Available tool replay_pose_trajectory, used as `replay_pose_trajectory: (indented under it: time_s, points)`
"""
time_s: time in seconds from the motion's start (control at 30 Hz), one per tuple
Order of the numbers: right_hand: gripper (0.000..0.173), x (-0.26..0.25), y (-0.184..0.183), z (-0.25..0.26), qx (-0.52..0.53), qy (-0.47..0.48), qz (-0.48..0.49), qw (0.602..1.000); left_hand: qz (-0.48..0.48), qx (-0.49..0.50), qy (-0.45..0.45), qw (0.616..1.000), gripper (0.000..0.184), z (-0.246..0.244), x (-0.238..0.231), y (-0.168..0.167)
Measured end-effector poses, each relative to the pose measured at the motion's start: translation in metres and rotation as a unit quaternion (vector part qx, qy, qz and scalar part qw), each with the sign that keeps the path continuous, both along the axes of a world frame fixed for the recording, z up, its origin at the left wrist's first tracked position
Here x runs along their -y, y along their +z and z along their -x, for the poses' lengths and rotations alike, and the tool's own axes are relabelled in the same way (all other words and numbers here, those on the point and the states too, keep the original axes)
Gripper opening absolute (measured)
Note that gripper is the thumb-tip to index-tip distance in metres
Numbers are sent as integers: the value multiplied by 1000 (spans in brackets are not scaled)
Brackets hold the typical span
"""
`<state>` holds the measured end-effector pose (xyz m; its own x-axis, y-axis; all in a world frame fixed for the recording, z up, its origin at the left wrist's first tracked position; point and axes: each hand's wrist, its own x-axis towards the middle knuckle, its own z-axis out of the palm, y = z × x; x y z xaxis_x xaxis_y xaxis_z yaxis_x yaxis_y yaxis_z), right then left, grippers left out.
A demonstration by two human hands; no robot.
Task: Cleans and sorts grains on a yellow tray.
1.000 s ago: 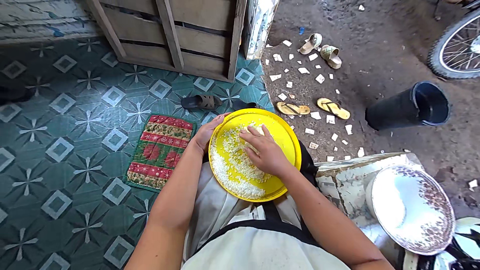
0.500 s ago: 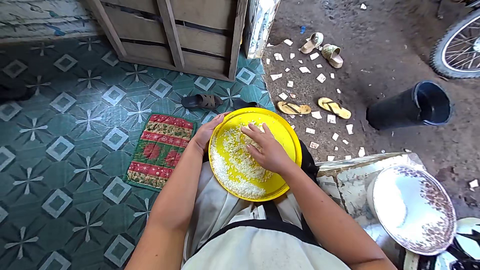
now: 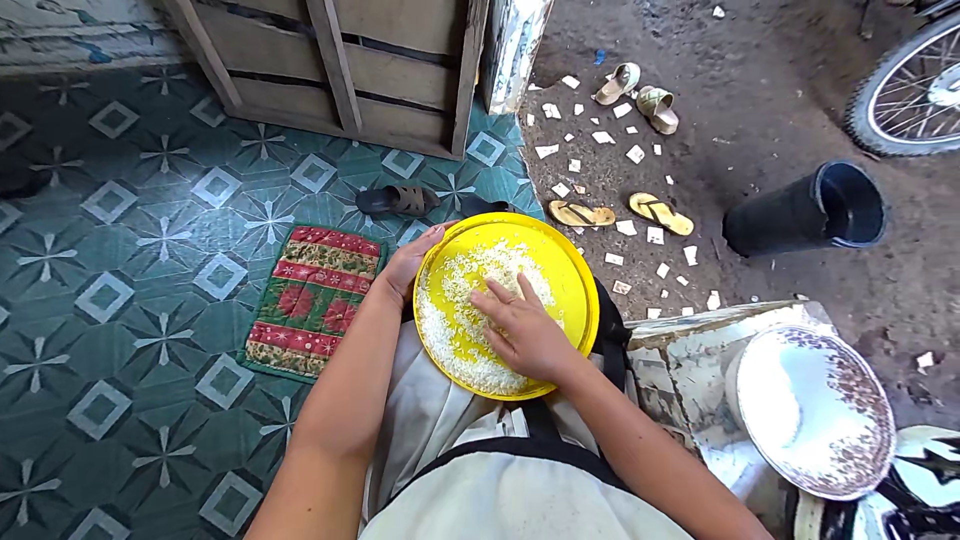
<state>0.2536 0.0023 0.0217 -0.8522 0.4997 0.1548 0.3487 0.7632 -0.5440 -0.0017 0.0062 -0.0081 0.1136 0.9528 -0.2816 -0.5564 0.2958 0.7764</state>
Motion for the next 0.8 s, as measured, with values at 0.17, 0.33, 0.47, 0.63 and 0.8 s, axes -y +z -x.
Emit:
replay_pose_trajectory:
  time_s: [0.17, 0.33, 0.47, 0.63, 0.8]
  points:
    - [46, 5, -7, -12, -14, -19, -48, 999, 1, -3, -4, 1000, 46, 2, 2, -1]
    - [48, 11, -5, -24, -2, 6, -32, 999, 11, -11, 2, 1000, 46, 0, 1, 1]
    - [45, 9, -6, -39, -65, -54, 13, 996, 15, -11, 3, 1000, 46, 1, 2, 2]
    - [42, 4, 0, -49, -54, -96, -10, 994, 12, -28, 0, 1000, 47, 0, 2, 2]
    - [46, 11, -4, -44, 9, -54, -73, 996, 5, -27, 1, 1000, 47, 1, 2, 0]
